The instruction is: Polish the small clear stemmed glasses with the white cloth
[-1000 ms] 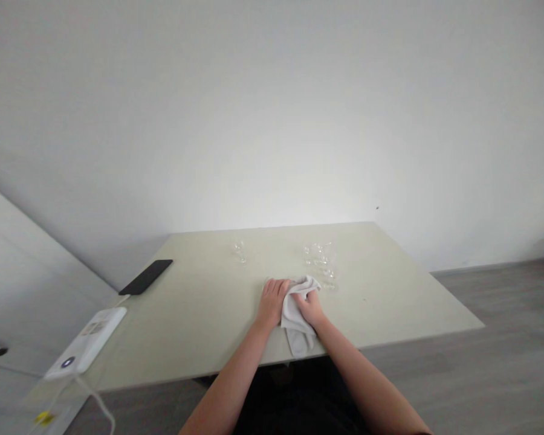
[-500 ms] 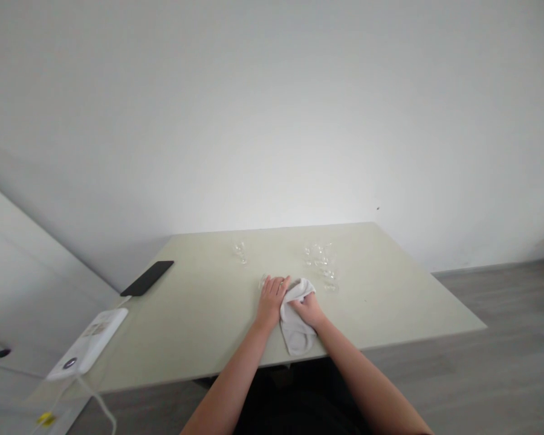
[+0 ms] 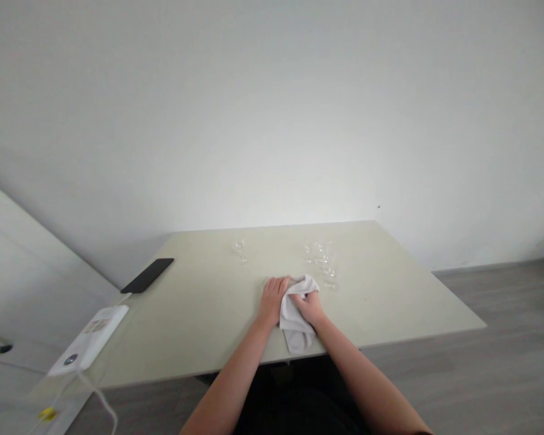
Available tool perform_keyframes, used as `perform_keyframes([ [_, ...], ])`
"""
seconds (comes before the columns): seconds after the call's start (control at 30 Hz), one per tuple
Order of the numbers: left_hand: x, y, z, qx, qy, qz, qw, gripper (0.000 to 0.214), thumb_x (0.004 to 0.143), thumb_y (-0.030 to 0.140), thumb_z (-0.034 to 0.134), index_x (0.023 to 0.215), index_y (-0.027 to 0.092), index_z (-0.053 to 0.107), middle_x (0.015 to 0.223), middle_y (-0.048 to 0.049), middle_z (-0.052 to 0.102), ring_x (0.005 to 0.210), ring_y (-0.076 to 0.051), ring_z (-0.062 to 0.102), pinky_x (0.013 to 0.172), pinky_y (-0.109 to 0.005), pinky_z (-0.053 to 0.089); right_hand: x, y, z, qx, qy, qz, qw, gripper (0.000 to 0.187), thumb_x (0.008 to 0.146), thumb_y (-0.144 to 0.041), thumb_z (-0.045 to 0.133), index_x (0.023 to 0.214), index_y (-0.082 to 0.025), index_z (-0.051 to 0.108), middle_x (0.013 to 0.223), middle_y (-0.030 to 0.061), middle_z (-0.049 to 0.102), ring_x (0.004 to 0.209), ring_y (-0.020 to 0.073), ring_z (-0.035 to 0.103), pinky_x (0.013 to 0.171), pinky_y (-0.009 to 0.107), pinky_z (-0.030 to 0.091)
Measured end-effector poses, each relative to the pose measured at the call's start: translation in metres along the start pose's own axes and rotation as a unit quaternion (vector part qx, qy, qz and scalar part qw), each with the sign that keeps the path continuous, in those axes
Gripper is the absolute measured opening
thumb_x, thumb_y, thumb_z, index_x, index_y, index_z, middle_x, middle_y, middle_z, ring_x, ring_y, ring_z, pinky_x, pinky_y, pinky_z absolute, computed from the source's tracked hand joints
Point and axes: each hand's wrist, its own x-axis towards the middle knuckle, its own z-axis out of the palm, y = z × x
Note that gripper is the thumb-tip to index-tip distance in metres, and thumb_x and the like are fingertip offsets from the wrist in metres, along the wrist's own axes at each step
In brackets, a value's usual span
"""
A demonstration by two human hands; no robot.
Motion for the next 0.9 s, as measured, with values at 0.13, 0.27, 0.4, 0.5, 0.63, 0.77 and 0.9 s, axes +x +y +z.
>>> perform_keyframes([
  [0.13, 0.001, 0.004, -0.001, 0.024, 0.011, 0.047, 0.999, 0.043, 0.088, 0.021, 0.051, 0.130, 0.016, 0.047, 0.114, -0.0102, 0.060, 0.113, -0.025, 0.052, 0.110, -0.048, 0.030, 0.005, -0.003, -0.003, 0.011, 0.053, 0.032, 0.998, 0.024, 0.086, -0.038, 0.050, 0.081, -0.019, 0.064, 0.085, 0.0071, 0.070, 0.085, 0.0229, 0.062, 0.081, 0.034, 0.049],
  [0.27, -0.001, 0.003, -0.001, 0.048, -0.022, 0.007, 0.999, 0.040, 0.087, 0.022, 0.052, 0.127, 0.018, 0.048, 0.106, -0.0090, 0.060, 0.102, -0.025, 0.054, 0.098, -0.044, 0.040, 0.001, 0.002, -0.006, -0.009, -0.012, -0.009, 1.000, 0.016, 0.080, -0.035, 0.058, 0.080, -0.019, 0.063, 0.081, 0.0048, 0.068, 0.078, 0.0207, 0.061, 0.077, 0.033, 0.050],
  [0.4, -0.003, 0.000, 0.001, 0.020, -0.055, -0.002, 0.998, 0.031, 0.088, 0.025, 0.053, 0.118, 0.017, 0.053, 0.101, -0.0096, 0.062, 0.094, -0.024, 0.057, 0.084, -0.038, 0.044, -0.004, 0.002, -0.004, -0.015, -0.038, -0.094, 0.995, 0.033, 0.071, -0.029, 0.068, 0.101, -0.020, 0.061, 0.096, 0.0047, 0.066, 0.091, 0.0206, 0.060, 0.089, 0.033, 0.048],
  [0.5, -0.002, 0.000, 0.003, 0.020, -0.035, -0.014, 0.999, 0.026, 0.089, 0.023, 0.052, 0.113, 0.016, 0.056, 0.093, -0.0093, 0.064, 0.089, -0.024, 0.058, 0.083, -0.038, 0.044, -0.005, -0.002, -0.001, -0.007, -0.025, -0.119, 0.993, 0.043, 0.070, -0.028, 0.069, 0.110, -0.020, 0.057, 0.102, 0.0056, 0.064, 0.094, 0.0205, 0.060, 0.089, 0.033, 0.048],
  [0.63, 0.000, 0.002, 0.005, 0.035, 0.023, 0.023, 0.999, 0.034, 0.089, 0.019, 0.047, 0.122, 0.017, 0.052, 0.104, -0.0086, 0.063, 0.101, -0.023, 0.056, 0.101, -0.043, 0.038, 0.002, -0.003, -0.001, -0.032, 0.043, -0.048, 0.997, 0.018, 0.081, -0.034, 0.058, 0.090, -0.020, 0.064, 0.095, 0.0076, 0.068, 0.093, 0.0235, 0.061, 0.091, 0.037, 0.046],
  [0.77, 0.001, 0.006, 0.002, 0.031, -0.002, 0.070, 0.997, 0.047, 0.087, 0.027, 0.051, 0.133, 0.017, 0.046, 0.114, -0.0098, 0.060, 0.112, -0.025, 0.053, 0.111, -0.046, 0.027, 0.008, 0.000, -0.003, -0.002, 0.076, 0.034, 0.996, 0.025, 0.087, -0.038, 0.049, 0.081, -0.020, 0.065, 0.089, 0.0079, 0.070, 0.088, 0.0243, 0.063, 0.085, 0.037, 0.048],
  [0.9, 0.000, 0.006, 0.000, 0.047, -0.028, 0.006, 0.998, 0.045, 0.087, 0.026, 0.054, 0.131, 0.018, 0.048, 0.108, -0.0098, 0.061, 0.103, -0.025, 0.055, 0.097, -0.044, 0.039, 0.004, 0.001, -0.004, -0.006, 0.019, -0.011, 1.000, 0.019, 0.084, -0.034, 0.053, 0.079, -0.020, 0.063, 0.082, 0.0052, 0.068, 0.080, 0.0220, 0.062, 0.078, 0.034, 0.050],
])
